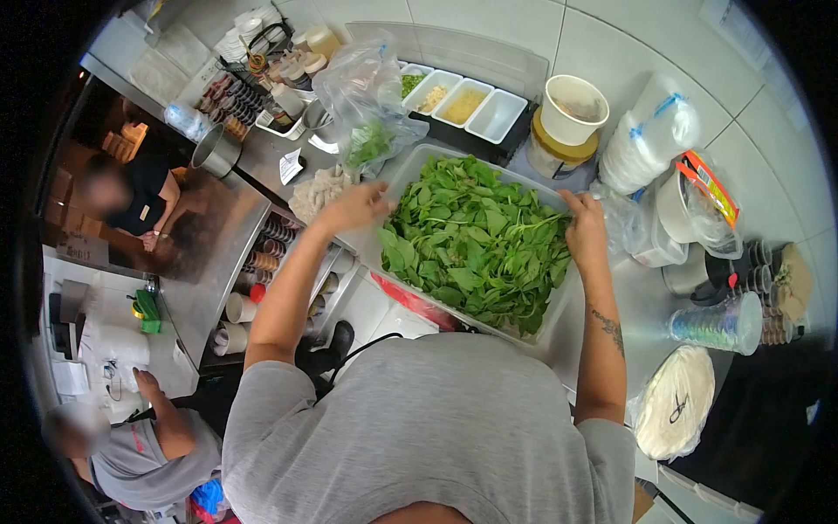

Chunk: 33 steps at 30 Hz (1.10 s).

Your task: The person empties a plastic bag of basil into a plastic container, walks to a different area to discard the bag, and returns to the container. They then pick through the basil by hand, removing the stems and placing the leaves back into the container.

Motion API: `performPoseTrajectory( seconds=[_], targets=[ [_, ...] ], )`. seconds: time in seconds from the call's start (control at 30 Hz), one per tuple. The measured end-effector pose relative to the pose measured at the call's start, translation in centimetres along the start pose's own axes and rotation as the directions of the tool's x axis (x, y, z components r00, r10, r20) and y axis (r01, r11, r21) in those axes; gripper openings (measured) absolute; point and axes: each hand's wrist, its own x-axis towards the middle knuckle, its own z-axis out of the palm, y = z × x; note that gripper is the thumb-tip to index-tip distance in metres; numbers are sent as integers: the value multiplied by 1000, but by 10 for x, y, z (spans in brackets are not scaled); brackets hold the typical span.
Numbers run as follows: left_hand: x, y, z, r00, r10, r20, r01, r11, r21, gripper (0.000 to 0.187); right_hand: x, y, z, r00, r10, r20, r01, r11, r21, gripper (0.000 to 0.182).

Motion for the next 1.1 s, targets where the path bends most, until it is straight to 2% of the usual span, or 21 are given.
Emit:
performPoseTrajectory(
  seconds=[0.03, 0.1, 0.17, 0.23, 0.33, 0.43, 0.5, 0.53, 0.6, 0.63, 0.67, 0.7, 0.77, 0.83, 0.9, 0.93, 1.0, 1.03, 1.1],
  targets=[
    [10, 0, -18, 999, 48, -8, -48, 999, 2, 44, 1, 1, 1, 1000, -4, -3, 4, 1000, 8, 52],
    [34, 7, -55, 950, 70, -304, -104, 990, -98, 39, 2, 4, 7, 1000, -12, -11, 12, 999, 30, 52],
    [84, -13, -81, 772, 140, -620, -116, 990, 79, 41, 4, 0, 7, 1000, 9, 14, -10, 999, 38, 51],
    [120, -13, -110, 619, 111, -777, -69, 994, 87, 51, 7, -4, 7, 999, 25, 31, -27, 998, 53, 50],
    [147, -14, -127, 539, 87, -838, -9, 995, 98, 55, 6, -5, 5, 999, 40, 36, -43, 996, 76, 49],
    [162, -33, -133, 829, -18, -560, 181, 955, 237, 42, 4, -7, 3, 1000, 30, -5, -29, 997, 67, 48],
    [149, -25, -129, 847, 95, -524, 93, 942, 322, 35, 2, -7, 1, 998, 12, -61, -9, 999, 50, 47],
    [130, -13, -126, 850, 152, -505, 49, 931, 363, 31, 3, -10, -2, 991, -52, -127, 52, 999, -1, 46],
    [86, 11, -109, 736, 468, -489, -89, 784, 615, 19, 10, -23, -9, 950, -189, -248, 165, 980, -113, 44],
    [69, 20, -97, 684, 577, -446, -198, 736, 647, 18, 19, -35, -11, 969, -111, -223, 136, 986, 98, 42],
    [53, 28, -85, 622, 675, -397, -303, 675, 673, 17, 33, -51, -11, 984, -37, -176, 90, 948, 306, 41],
    [37, 38, -71, 638, 686, -349, -323, 650, 688, 20, 45, -71, -10, 994, 29, -107, 29, 866, 500, 41],
    [13, 52, -44, 662, 690, -292, -372, 641, 671, 24, 82, -120, -2, 970, 169, 174, -240, 563, 791, 44],
    [-5, 58, -23, 680, 682, -268, -428, 666, 610, 25, 110, -164, 15, 929, 165, 331, -362, 589, 722, 51],
    [-29, 67, -17, 754, 569, -329, -361, 777, 516, 23, 132, -181, 48, 816, 106, 568, -475, 681, 557, 42],
    [-36, 68, -17, 786, 506, -356, -321, 825, 465, 22, 132, -177, 64, 772, 61, 632, -568, 510, 645, 38],
    [-40, 41, -10, 768, 272, -580, -176, 960, 217, 26, 132, -170, 91, 684, -79, 725, -716, 118, 688, 31],
    [-43, 27, -5, 737, 128, -663, -110, 991, 69, 28, 133, -172, 92, 670, -99, 736, -742, -80, 665, 26],
    [-44, 6, -3, 719, -90, -689, 86, 995, -40, 35, 127, -176, 97, 637, -136, 759, -719, -460, 521, 18]
  ],
)
